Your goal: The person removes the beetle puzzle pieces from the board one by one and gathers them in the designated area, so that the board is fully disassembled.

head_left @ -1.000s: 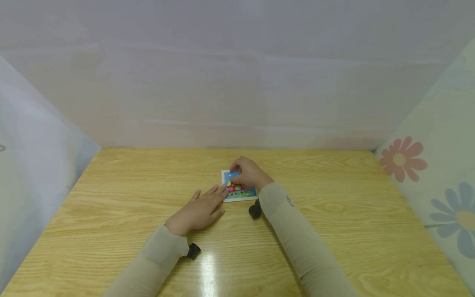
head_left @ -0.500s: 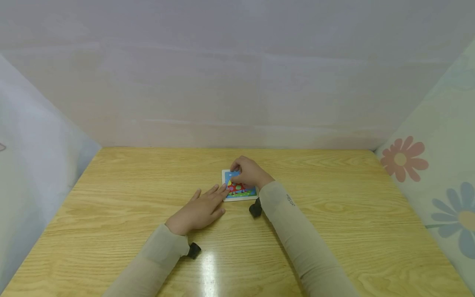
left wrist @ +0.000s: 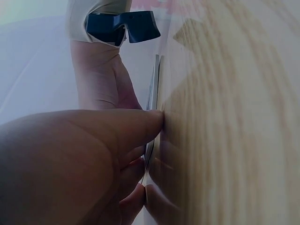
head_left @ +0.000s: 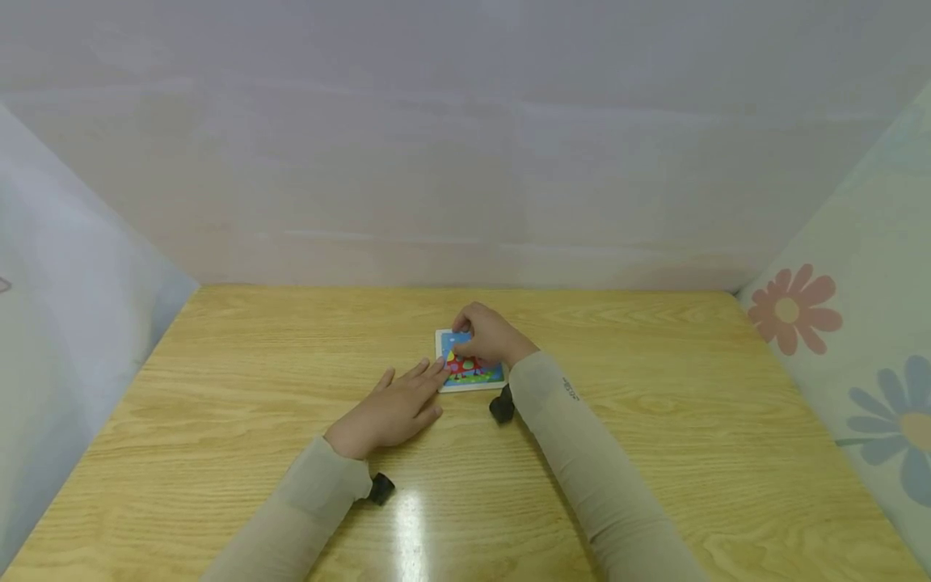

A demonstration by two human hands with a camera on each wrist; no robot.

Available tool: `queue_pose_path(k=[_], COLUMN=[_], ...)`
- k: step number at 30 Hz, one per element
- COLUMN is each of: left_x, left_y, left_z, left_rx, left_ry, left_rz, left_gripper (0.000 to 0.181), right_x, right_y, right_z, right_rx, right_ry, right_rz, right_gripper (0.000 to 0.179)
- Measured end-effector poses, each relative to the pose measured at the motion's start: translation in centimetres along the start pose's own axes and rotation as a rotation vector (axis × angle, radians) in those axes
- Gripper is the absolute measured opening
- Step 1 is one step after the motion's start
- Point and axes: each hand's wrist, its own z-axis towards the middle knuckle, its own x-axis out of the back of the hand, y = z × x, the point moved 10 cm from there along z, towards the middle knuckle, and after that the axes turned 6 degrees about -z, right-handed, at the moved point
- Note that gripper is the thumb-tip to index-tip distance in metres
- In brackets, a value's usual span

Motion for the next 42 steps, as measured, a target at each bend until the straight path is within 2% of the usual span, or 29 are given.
queue_pose_path(k=[8, 20, 31, 36, 42], left_x=[0.0, 0.0, 0.1, 0.1, 0.1], left_y=[0.1, 0.2, 0.1, 0.0, 0.1], left_z=[0.1, 0.0, 0.0, -0.1, 0.0], left_rx=[0.007, 0.011, -0.006, 0.001, -0.003], left_ry=[-0.009, -0.016, -0.002, -0.004, 0.006], left_rz=[0.001, -0.004, -0.001, -0.005, -0.012], left_gripper=[0.063, 0.062, 0.063, 0.063, 0.063], right_x=[0.1, -0.6, -0.4, -0.3, 0.2], right_y=[0.0, 0.8, 0.4, 0.6, 1.1], right_z=[0.0, 0.1, -0.1, -0.4, -0.9], right_rx=[0.001, 0.001, -0.034, -0.044, -0.039], right_ry=[-0.013, 0.008, 0.019, 0.052, 0.120], right_rz=[0.001, 0.004, 0.002, 0.097, 0.241], right_gripper=[0.031, 0.033, 0.031, 0.027, 0.012])
